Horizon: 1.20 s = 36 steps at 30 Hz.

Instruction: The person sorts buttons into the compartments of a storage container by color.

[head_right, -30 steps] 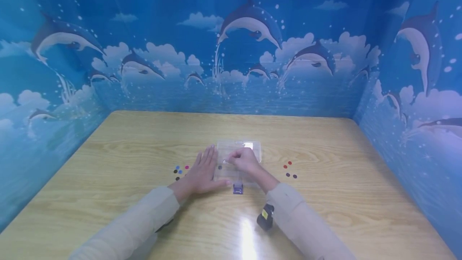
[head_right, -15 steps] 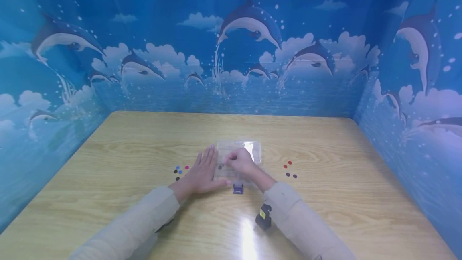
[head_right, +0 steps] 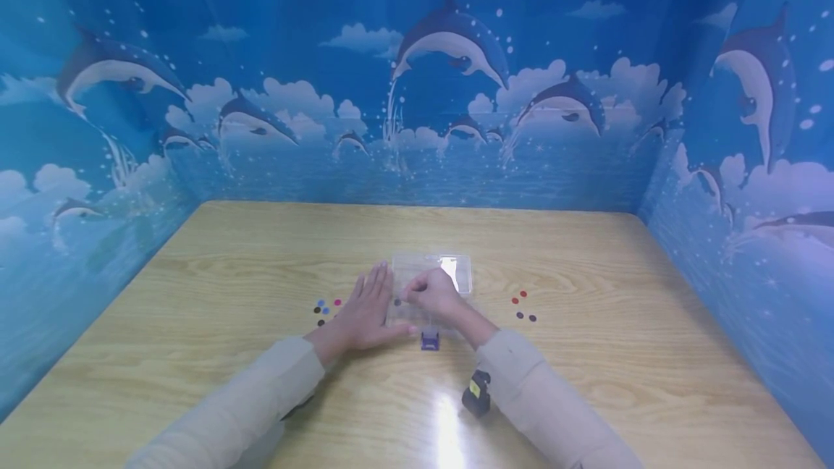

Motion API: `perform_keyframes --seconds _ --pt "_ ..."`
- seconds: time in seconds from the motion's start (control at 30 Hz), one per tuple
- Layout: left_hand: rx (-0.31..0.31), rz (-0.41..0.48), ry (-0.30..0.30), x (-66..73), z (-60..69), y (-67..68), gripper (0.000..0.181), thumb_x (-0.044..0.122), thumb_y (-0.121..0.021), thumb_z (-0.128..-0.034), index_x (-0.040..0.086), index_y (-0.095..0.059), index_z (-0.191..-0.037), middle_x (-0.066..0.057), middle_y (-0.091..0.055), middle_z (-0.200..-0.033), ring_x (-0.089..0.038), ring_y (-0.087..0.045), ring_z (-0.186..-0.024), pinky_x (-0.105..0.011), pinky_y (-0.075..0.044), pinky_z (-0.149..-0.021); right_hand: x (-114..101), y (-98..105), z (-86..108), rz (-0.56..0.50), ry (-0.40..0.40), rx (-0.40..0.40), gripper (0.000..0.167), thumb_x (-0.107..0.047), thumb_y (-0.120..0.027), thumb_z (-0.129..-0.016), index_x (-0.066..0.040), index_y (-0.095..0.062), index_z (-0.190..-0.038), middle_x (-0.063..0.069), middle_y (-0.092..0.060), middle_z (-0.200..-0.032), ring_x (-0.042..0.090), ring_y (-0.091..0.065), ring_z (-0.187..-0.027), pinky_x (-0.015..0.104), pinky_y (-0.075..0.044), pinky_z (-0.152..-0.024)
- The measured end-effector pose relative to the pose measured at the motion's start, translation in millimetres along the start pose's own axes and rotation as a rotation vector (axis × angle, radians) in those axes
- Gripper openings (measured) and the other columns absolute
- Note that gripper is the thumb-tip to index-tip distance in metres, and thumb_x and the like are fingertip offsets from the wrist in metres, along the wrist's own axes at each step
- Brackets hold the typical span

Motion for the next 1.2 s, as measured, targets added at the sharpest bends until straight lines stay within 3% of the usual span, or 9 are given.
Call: perform_keyframes --seconds 0.27,0.43,0.67,1.2 --pt "0.009 0.001 -0.006 0.0 0.0 -0.1 0.105 0.070 -0.040 -0.0841 -0.005 -0.002 -0.146 -0.022 0.006 -0.155 -0.035 0.002 -0.144 -0.051 -0.006 -0.116 1 9 2.4 -0.027 -0.014 0.069 0.009 -0.008 -0.065 -0.084 -0.002 -0.071 -0.087 0.009 -0.069 -0.088 0.012 -0.058 -0.077 0.021 -0.049 -0.069" --pt "0.005 0.001 -0.001 -0.9 -1.0 -1.4 0.105 0.070 -0.040 -0.0838 -0.005 -0.001 -0.147 -0.021 0.007 -0.155 -0.034 0.003 -0.144 -0.051 -0.005 -0.117 0 16 4.3 -0.059 0.018 0.101 0.012 -0.011 -0.066 -0.084 0.000 -0.069 -0.090 0.011 -0.069 -0.087 0.013 -0.058 -0.077 0.021 -0.048 -0.069" --pt "0.008 0.009 0.007 -1.9 -1.6 -2.9 0.105 0.071 -0.040 -0.0834 -0.004 -0.001 -0.147 -0.020 0.007 -0.155 -0.034 0.002 -0.144 -0.050 -0.004 -0.117 1 21 7.1 -0.106 0.065 0.115 0.011 -0.008 -0.065 -0.084 0.001 -0.069 -0.089 0.011 -0.068 -0.084 0.009 -0.054 -0.071 0.018 -0.045 -0.064" --pt "0.003 0.015 0.016 -1.3 -0.4 -1.8 0.105 0.072 -0.039 -0.0833 -0.003 -0.001 -0.147 -0.018 0.008 -0.155 -0.032 0.004 -0.144 -0.049 -0.003 -0.117 10 32 14.0 -0.126 0.061 0.138 0.014 -0.009 -0.064 -0.085 0.002 -0.069 -0.090 0.009 -0.067 -0.083 0.008 -0.052 -0.071 0.019 -0.044 -0.062"
Point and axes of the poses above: each hand's wrist, its own z-axis away from the middle knuckle, its own y-axis out of the back of the hand, x = y × z, the point moved 7 cm from there along -z, towards the middle knuckle
